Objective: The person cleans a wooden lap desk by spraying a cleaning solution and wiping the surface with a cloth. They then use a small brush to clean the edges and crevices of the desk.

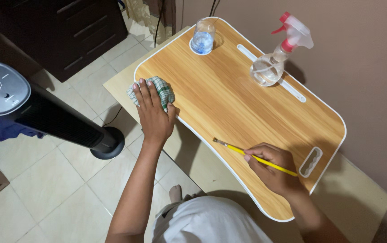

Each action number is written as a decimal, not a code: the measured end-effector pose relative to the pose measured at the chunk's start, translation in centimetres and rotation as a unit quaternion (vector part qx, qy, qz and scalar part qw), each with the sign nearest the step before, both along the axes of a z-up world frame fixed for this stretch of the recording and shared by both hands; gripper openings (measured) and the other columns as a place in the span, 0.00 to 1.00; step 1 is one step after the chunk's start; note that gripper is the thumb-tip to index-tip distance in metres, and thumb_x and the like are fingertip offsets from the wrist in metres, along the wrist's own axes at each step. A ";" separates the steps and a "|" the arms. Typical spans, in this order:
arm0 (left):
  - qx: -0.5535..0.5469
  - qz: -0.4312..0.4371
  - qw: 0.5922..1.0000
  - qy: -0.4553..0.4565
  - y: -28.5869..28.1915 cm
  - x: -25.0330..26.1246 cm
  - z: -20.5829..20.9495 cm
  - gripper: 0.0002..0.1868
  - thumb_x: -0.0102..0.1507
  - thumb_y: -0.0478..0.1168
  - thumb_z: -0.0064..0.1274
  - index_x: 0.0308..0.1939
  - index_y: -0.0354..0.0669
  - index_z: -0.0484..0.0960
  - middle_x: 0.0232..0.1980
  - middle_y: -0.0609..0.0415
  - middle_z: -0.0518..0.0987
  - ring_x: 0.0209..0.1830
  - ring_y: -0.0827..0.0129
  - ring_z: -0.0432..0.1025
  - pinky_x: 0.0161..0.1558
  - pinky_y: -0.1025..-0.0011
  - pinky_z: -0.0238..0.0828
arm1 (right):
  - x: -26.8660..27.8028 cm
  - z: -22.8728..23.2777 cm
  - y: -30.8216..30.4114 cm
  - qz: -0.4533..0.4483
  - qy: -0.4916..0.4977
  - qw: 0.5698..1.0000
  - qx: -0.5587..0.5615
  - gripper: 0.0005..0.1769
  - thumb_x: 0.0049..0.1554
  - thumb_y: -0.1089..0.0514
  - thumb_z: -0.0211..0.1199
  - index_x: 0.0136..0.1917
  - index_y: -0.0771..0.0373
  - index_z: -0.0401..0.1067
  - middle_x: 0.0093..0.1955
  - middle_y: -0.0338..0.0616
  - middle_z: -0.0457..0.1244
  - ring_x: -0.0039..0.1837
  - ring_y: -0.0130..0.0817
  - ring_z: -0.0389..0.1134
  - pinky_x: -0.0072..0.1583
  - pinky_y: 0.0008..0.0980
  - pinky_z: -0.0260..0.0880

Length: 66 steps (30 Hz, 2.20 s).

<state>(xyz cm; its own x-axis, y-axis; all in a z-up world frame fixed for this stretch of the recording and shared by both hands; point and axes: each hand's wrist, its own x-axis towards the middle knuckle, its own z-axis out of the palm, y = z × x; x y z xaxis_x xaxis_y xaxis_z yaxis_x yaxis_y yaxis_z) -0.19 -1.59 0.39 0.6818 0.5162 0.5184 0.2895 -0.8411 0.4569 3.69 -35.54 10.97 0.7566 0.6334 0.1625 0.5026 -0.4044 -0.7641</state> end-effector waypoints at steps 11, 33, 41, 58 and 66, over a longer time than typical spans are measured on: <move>0.002 -0.001 1.000 -0.001 0.1 0.0 0.2 0.46 0.63 0.46 0.50 0.78 0.24 0.51 0.83 0.29 0.45 0.84 0.32 0.36 0.78 0.40 0.41 | -0.4 1.1 -4.6 -0.078 -0.035 0.986 -0.141 0.09 0.53 0.53 0.68 0.44 0.59 0.81 0.36 0.39 0.71 0.35 0.26 0.70 0.38 0.29 0.69; 0.007 -0.003 1.000 -0.003 0.1 0.0 0.2 0.45 0.64 0.46 0.49 0.79 0.23 0.51 0.83 0.29 0.44 0.84 0.33 0.36 0.78 0.40 0.41 | 1.2 1.3 -2.3 -0.100 -0.050 0.984 -0.135 0.09 0.55 0.54 0.69 0.46 0.61 0.81 0.30 0.41 0.68 0.30 0.25 0.65 0.35 0.29 0.62; -0.002 0.000 1.000 0.005 -0.1 -0.1 0.4 0.45 0.64 0.47 0.48 0.79 0.24 0.51 0.83 0.30 0.44 0.84 0.34 0.35 0.77 0.40 0.42 | 2.3 0.9 -2.1 -0.002 -0.085 0.996 -0.008 0.08 0.57 0.58 0.66 0.46 0.65 0.78 0.37 0.38 0.70 0.35 0.19 0.68 0.37 0.24 0.67; -0.003 -0.012 1.000 -0.006 0.1 -0.1 0.2 0.44 0.65 0.47 0.47 0.78 0.23 0.50 0.83 0.28 0.43 0.84 0.32 0.36 0.77 0.41 0.42 | 5.2 -1.5 -2.4 -0.085 0.048 0.995 0.007 0.08 0.58 0.62 0.68 0.50 0.66 0.80 0.40 0.42 0.71 0.40 0.23 0.64 0.43 0.24 0.64; 0.011 -0.009 1.000 -0.007 0.1 0.0 0.1 0.44 0.65 0.47 0.47 0.78 0.22 0.51 0.83 0.28 0.44 0.84 0.32 0.35 0.79 0.41 0.39 | 5.1 -0.5 -7.0 -0.165 0.086 0.982 -0.034 0.08 0.55 0.60 0.68 0.46 0.67 0.81 0.39 0.43 0.73 0.41 0.24 0.71 0.45 0.25 0.71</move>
